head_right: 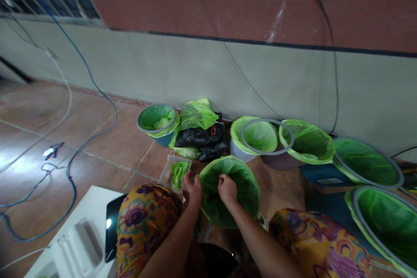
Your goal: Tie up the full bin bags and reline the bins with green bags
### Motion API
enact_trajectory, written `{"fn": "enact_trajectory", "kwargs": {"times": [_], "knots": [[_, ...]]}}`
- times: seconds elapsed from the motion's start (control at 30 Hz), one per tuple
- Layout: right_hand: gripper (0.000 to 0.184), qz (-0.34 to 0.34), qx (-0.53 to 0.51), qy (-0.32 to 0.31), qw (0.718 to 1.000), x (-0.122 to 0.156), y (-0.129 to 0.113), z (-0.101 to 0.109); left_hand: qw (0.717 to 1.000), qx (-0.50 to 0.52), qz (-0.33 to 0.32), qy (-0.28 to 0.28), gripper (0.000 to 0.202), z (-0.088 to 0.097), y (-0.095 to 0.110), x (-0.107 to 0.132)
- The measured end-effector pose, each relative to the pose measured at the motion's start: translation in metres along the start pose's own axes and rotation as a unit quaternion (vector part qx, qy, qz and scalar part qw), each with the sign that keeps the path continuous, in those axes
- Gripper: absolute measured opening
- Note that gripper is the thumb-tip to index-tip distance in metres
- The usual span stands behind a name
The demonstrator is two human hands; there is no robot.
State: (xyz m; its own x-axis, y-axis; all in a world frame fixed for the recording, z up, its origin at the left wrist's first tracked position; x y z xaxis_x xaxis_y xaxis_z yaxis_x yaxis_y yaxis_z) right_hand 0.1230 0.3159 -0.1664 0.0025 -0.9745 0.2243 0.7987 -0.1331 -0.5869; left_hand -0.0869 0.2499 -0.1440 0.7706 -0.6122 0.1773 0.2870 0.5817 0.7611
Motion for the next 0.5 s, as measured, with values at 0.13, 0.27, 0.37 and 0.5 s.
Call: {"fn": "enact_trajectory", "kwargs": {"times": [0.13, 0.27, 0.37, 0.5], "knots": [[0.029, 0.084, 0.014, 0.082, 0.993, -0.024, -0.025, 0.045, 0.997, -0.008, 0.002, -0.078, 0.042, -0.026, 0.007, -0.004], [0.026, 0.156, 0.030, 0.097, 0.982, -0.061, -0.055, 0.069, 0.993, 0.043, 0.056, -0.095, 0.038, -0.041, -0.004, -0.007], [0.023, 0.176, 0.074, 0.052, 0.980, -0.082, -0.059, 0.065, 0.992, 0.047, 0.068, -0.095, 0.029, -0.042, -0.006, -0.010], [0.019, 0.205, 0.141, -0.037, 0.968, -0.086, -0.050, 0.040, 0.990, -0.010, 0.058, -0.124, 0.032, -0.042, -0.005, -0.010]]}}
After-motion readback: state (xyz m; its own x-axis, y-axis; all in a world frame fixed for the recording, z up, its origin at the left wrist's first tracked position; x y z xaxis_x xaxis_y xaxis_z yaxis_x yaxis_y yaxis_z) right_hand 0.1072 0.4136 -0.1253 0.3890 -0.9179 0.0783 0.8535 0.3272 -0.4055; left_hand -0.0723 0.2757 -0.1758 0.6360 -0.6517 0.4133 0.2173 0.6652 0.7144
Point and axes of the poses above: each hand's wrist, its own x-axis away from the middle knuckle, its own z-axis out of the back of the hand, y = z × x, the point moved 10 cm from there along -x, towards the middle knuckle, and after that the axes turned 2 degrees about z, right-handed, at the moved point
